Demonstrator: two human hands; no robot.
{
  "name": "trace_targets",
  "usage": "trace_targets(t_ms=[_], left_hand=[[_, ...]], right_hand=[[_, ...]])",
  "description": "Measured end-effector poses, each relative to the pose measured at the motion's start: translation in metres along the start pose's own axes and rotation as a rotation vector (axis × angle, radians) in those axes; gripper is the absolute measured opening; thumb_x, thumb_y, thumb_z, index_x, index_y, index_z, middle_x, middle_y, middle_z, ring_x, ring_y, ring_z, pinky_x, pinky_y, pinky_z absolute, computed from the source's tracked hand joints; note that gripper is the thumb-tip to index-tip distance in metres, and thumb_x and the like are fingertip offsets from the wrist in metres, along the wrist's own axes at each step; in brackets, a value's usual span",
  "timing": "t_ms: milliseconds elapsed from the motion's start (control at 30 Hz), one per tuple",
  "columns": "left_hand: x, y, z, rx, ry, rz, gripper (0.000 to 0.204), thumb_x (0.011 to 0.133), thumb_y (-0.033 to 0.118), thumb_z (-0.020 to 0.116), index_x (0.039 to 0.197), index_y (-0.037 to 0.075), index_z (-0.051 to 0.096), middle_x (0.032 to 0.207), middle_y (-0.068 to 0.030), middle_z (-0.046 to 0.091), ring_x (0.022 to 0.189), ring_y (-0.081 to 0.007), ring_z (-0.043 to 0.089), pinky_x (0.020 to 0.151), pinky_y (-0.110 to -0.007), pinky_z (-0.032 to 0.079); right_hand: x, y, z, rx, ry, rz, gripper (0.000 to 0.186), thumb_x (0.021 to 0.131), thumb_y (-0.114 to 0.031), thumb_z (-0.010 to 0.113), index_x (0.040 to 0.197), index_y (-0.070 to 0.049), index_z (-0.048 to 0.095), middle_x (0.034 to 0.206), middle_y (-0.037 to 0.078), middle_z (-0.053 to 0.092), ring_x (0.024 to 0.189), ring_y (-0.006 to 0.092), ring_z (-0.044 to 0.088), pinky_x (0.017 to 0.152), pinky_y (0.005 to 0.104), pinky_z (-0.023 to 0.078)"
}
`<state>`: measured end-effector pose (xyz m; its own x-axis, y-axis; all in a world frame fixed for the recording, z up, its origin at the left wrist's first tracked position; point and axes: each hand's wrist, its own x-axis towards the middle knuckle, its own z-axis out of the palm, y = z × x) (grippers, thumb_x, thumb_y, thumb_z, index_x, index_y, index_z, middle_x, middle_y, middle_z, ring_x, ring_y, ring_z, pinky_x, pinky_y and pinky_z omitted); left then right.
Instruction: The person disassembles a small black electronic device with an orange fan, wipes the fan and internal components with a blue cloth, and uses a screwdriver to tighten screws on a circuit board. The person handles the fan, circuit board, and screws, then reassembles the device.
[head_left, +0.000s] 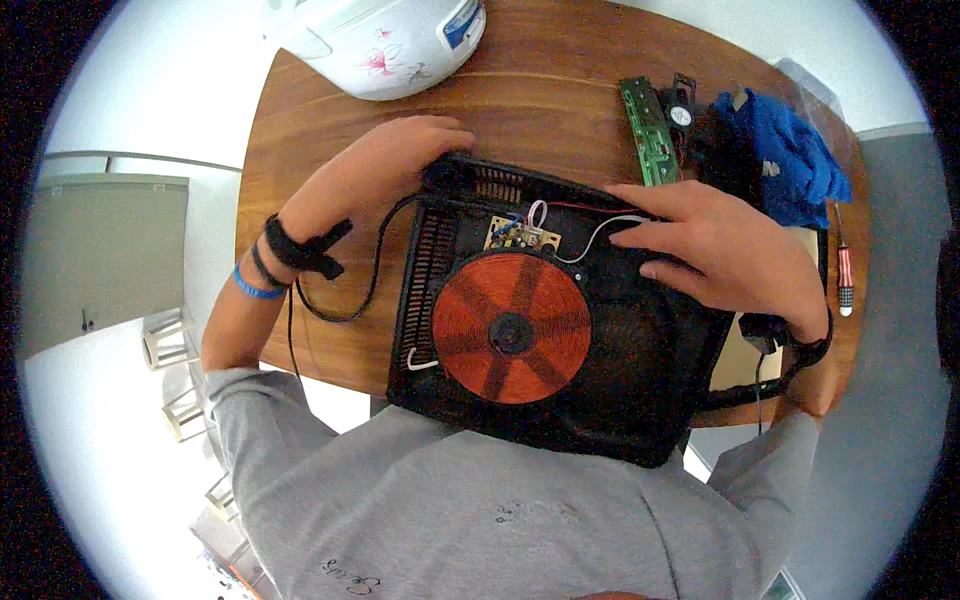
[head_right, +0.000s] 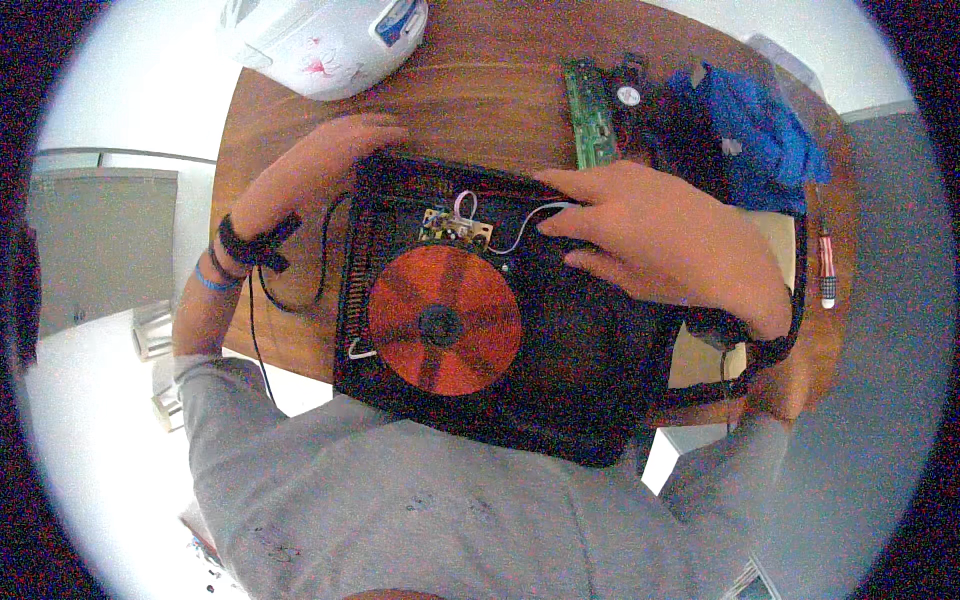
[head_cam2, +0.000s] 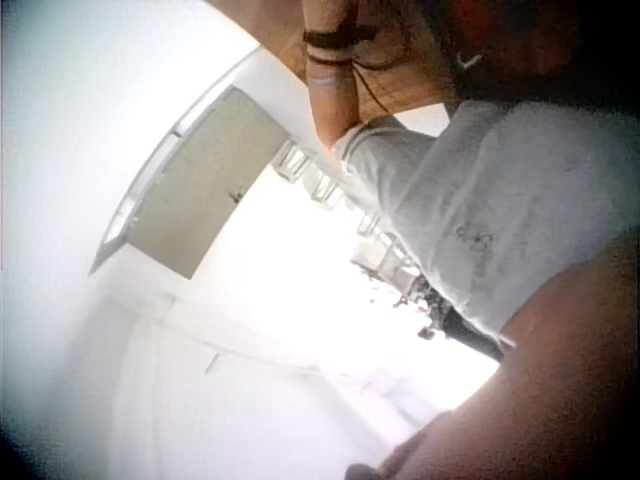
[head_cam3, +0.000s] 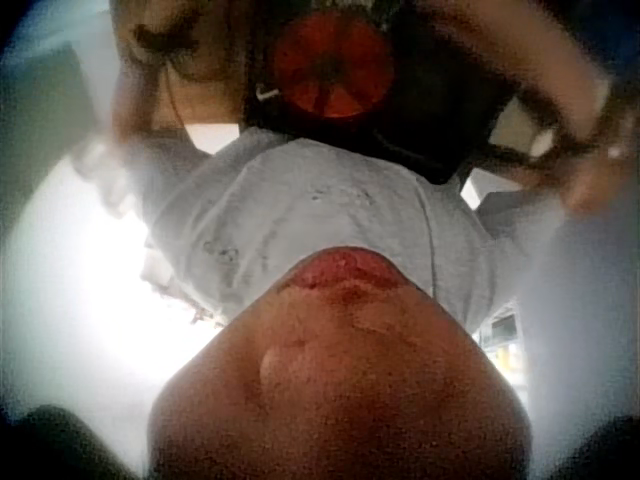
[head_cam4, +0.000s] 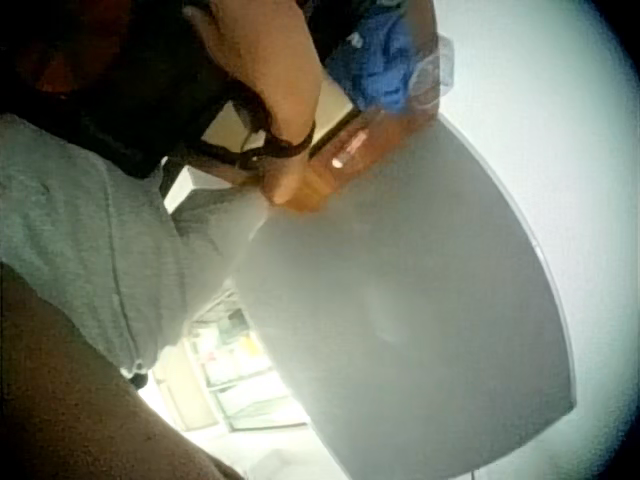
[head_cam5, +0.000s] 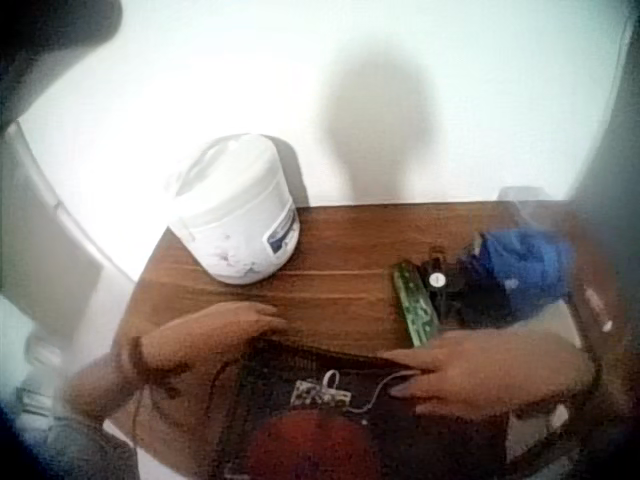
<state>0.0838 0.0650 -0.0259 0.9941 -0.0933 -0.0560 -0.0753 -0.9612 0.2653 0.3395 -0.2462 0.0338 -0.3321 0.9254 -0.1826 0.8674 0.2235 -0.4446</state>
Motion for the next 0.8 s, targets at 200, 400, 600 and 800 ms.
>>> trace_targets(t_ms=[200,400,600,800], left_hand=[[-0.005,-0.023,0.013,-0.122,0.04,-0.037,0.036,0.09,0.001,0.073,0.125,0.005,0.072,0.104,-0.0202,0.076,0.104,-0.0451,0.072,0.085,-0.053,0.058],[-0.059,-0.012,-0.011,-0.059,-0.125,-0.393,0.029,0.094,0.01,0.073,0.123,0.006,0.072,0.115,-0.019,0.077,0.109,-0.044,0.073,0.09,-0.051,0.059],[-0.107,-0.003,-0.025,0.187,-0.222,-0.611,0.015,0.092,0.013,0.078,0.102,0.003,0.074,0.098,-0.0222,0.074,0.1,-0.0474,0.07,0.081,-0.053,0.057],[-0.089,0.013,-0.022,0.32,-0.117,-0.545,0.015,0.099,0.02,0.073,0.103,0.005,0.071,0.094,-0.0231,0.074,0.095,-0.0472,0.071,0.078,-0.056,0.056]], right_hand=[[-0.001,0.0,-0.001,-0.015,0.027,-0.046,0.038,0.093,-0.016,0.079,0.129,-0.007,0.074,0.16,0.02,0.056,0.131,0.0437,0.064,0.112,0.0499,0.053],[0.003,-0.005,-0.006,0.011,-0.048,0.001,0.04,0.091,-0.015,0.082,0.13,-0.007,0.074,0.163,0.019,0.053,0.134,0.0425,0.062,0.113,0.0494,0.051],[0.01,0.003,0.0,-0.022,-0.026,-0.011,0.036,0.097,-0.02,0.075,0.129,-0.004,0.073,0.154,0.021,0.06,0.124,0.045,0.067,0.108,0.0498,0.055],[0.009,0.005,0.008,-0.021,0.04,0.003,0.039,0.097,-0.02,0.076,0.131,-0.003,0.073,0.152,0.02,0.062,0.13,0.0446,0.064,0.112,0.05,0.053]])
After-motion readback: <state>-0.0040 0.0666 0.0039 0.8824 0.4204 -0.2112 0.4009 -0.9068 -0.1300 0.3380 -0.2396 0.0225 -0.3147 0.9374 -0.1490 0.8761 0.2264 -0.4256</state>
